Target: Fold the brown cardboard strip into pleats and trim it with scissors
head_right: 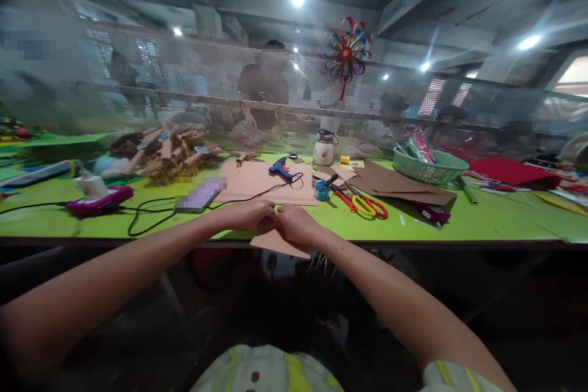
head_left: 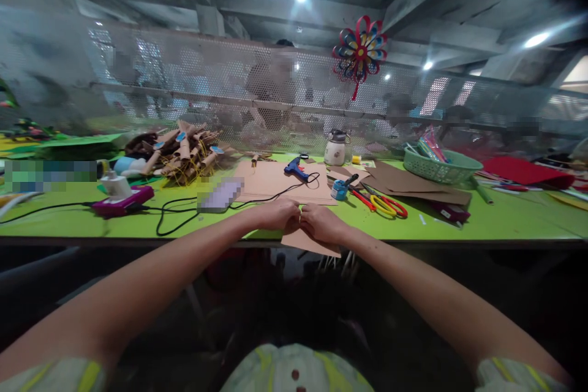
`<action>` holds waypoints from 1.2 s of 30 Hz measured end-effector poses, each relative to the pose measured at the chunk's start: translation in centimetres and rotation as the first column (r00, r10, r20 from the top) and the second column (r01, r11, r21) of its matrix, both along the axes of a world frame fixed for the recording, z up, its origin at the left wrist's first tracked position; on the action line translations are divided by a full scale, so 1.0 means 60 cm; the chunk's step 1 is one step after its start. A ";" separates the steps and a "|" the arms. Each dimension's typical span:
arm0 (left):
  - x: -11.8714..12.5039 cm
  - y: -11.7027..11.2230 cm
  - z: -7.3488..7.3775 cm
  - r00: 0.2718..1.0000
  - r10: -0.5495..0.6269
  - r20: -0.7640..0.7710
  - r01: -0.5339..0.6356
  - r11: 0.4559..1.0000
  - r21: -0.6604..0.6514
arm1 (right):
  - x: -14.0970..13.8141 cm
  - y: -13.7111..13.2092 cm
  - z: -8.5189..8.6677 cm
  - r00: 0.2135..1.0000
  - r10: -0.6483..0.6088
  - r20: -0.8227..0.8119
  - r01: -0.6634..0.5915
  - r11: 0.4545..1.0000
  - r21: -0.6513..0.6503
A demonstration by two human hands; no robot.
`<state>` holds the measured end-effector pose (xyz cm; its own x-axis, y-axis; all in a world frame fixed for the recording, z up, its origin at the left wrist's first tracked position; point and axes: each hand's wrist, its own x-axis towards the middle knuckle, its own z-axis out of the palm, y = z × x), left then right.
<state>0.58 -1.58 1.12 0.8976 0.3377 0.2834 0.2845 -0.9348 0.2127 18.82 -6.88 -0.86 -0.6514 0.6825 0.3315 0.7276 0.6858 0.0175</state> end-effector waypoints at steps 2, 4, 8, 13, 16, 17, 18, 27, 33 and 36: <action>-0.005 0.001 -0.008 0.997 -0.059 -0.041 0.062 0.994 0.091 | 0.000 -0.002 -0.003 1.000 0.004 0.011 -0.004 1.000 0.027; -0.009 0.003 -0.011 0.995 -0.081 -0.050 0.087 0.986 0.145 | 0.001 -0.001 -0.005 1.000 0.017 0.010 -0.017 0.999 0.028; -0.012 0.004 -0.007 0.993 -0.114 -0.040 0.118 0.987 0.107 | 0.005 0.005 -0.006 0.999 0.040 -0.020 -0.041 0.999 -0.022; -0.017 0.003 -0.004 0.991 -0.135 -0.024 0.136 0.990 0.028 | 0.007 0.007 -0.002 0.996 0.088 -0.027 -0.090 0.994 -0.056; -0.023 0.004 -0.006 0.991 -0.133 -0.019 0.133 0.991 -0.010 | 0.011 0.005 0.007 0.992 0.112 0.053 -0.108 0.991 -0.075; -0.024 0.005 -0.006 0.992 -0.127 -0.019 0.127 0.992 -0.024 | 0.012 0.005 0.012 0.990 0.119 0.081 -0.112 0.990 -0.089; -0.025 0.005 -0.006 0.992 -0.120 -0.021 0.120 0.992 -0.039 | 0.013 0.005 0.017 0.987 0.125 0.103 -0.114 0.988 -0.104; -0.019 0.004 0.000 0.998 -0.015 -0.063 0.012 0.999 -0.053 | -0.025 0.011 0.038 0.969 -0.085 0.232 0.106 0.991 -0.082; -0.017 0.002 0.003 0.997 0.030 -0.067 -0.033 0.999 -0.041 | -0.036 -0.004 0.029 0.963 -0.140 0.229 0.158 0.986 -0.060; -0.017 0.001 0.006 0.998 0.014 -0.067 -0.016 0.999 -0.041 | -0.034 -0.009 0.030 0.965 -0.138 0.225 0.155 0.986 -0.062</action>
